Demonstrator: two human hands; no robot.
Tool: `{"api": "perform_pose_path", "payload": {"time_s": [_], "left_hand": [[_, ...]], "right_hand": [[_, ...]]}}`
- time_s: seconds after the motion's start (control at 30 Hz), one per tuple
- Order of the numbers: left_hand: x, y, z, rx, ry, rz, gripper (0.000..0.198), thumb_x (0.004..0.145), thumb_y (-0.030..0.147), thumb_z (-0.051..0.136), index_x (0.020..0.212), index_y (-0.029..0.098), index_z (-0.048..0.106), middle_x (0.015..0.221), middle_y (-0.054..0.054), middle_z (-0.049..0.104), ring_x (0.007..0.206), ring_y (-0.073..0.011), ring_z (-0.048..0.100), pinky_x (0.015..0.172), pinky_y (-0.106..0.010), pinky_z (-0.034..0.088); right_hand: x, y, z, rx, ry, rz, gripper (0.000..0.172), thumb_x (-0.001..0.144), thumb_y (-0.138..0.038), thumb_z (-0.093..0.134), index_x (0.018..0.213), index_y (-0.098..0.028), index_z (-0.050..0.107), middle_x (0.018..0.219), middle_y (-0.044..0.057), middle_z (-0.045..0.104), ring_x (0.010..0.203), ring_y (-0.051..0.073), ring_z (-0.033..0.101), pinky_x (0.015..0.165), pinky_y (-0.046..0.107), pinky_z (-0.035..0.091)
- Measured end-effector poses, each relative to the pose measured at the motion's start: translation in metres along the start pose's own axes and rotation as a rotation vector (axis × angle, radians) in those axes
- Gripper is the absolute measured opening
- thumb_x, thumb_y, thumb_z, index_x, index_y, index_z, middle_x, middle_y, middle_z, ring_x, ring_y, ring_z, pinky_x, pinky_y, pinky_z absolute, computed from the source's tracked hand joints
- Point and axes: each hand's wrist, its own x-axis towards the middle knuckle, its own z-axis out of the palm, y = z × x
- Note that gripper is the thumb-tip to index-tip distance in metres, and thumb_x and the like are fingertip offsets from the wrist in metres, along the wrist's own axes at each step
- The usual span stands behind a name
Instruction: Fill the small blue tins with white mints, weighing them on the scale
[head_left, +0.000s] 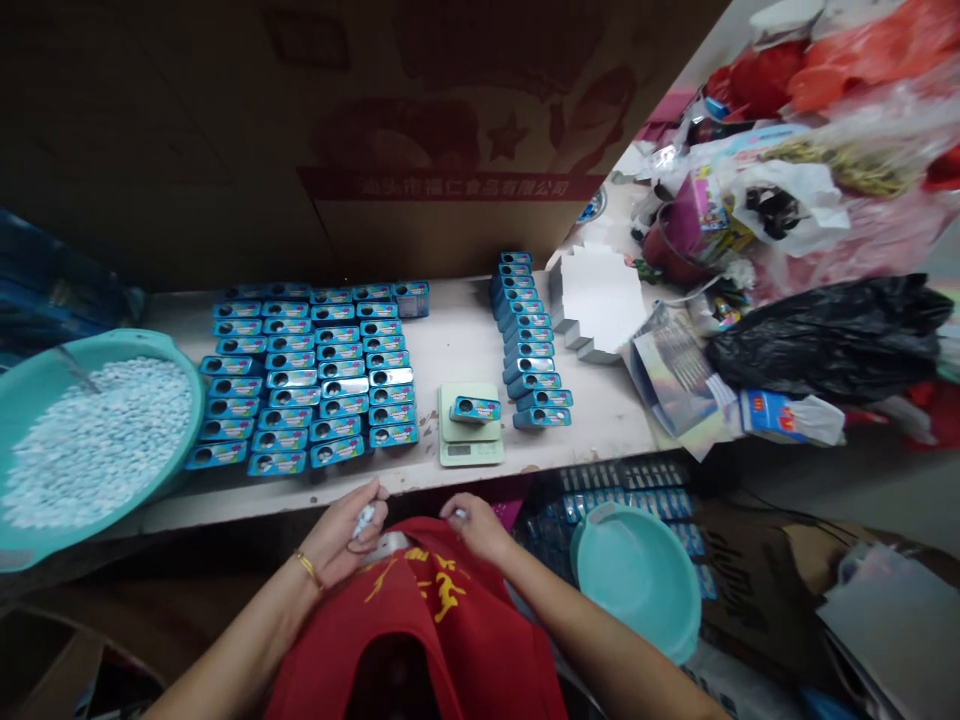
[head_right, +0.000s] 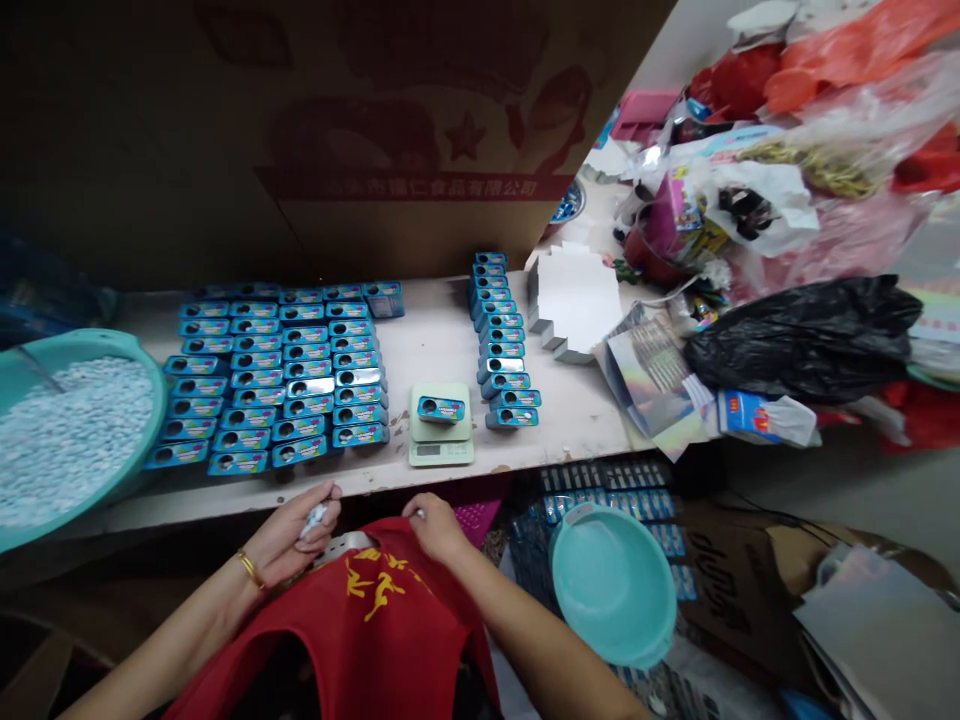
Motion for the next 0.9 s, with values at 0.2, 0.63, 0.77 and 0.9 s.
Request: {"api": "perform_pose_path", "payload": {"time_s": [0.2, 0.63, 0.77, 0.9], "left_hand": [[-0.002, 0.0, -0.012, -0.213, 0.013, -0.051, 0.015, 0.075, 0.028, 0.052, 0.074, 0.014, 0.05, 0.049, 0.006, 0.042, 0.032, 0.0002, 0.028, 0.028, -0.011, 0.014], [-0.005, 0.047, -0.007, -0.554, -0.126, 0.057, 0.02, 0.082, 0.022, 0.039, 0.067, 0.012, 0.048, 0.058, 0.0, 0.05, 0.04, -0.0023, 0.042, 0.029, -0.01, 0.026], [-0.048, 0.127, -0.098, -0.466, 0.282, 0.575, 0.019, 0.084, 0.018, 0.034, 0.069, 0.015, 0.046, 0.058, 0.003, 0.05, 0.046, -0.0017, 0.045, 0.037, -0.01, 0.032], [-0.065, 0.177, -0.173, -0.316, 0.782, 0.736, 0.029, 0.086, 0.038, 0.026, 0.078, 0.016, 0.045, 0.088, 0.002, 0.055, 0.09, -0.0128, 0.053, 0.059, -0.029, 0.04]], "right_hand": [[-0.001, -0.022, -0.073, -0.38, 0.037, -0.172, 0.021, 0.068, -0.004, 0.044, 0.073, -0.016, 0.06, 0.075, 0.002, 0.057, 0.067, 0.011, 0.054, 0.066, 0.024, 0.042], [-0.02, -0.113, -0.031, -0.385, 0.16, -0.748, 0.031, 0.08, -0.018, 0.043, 0.11, -0.024, 0.05, 0.112, 0.005, 0.05, 0.106, 0.016, 0.044, 0.091, 0.034, 0.036], [0.005, -0.059, -0.08, -0.18, 0.431, -0.461, 0.026, 0.077, -0.026, 0.049, 0.101, -0.021, 0.055, 0.101, 0.007, 0.055, 0.089, 0.018, 0.053, 0.08, 0.037, 0.043], [0.041, -0.014, -0.089, 0.13, 0.484, -0.29, 0.051, 0.067, -0.031, 0.058, 0.114, -0.019, 0.042, 0.109, 0.01, 0.051, 0.097, 0.02, 0.05, 0.08, 0.037, 0.044]]}}
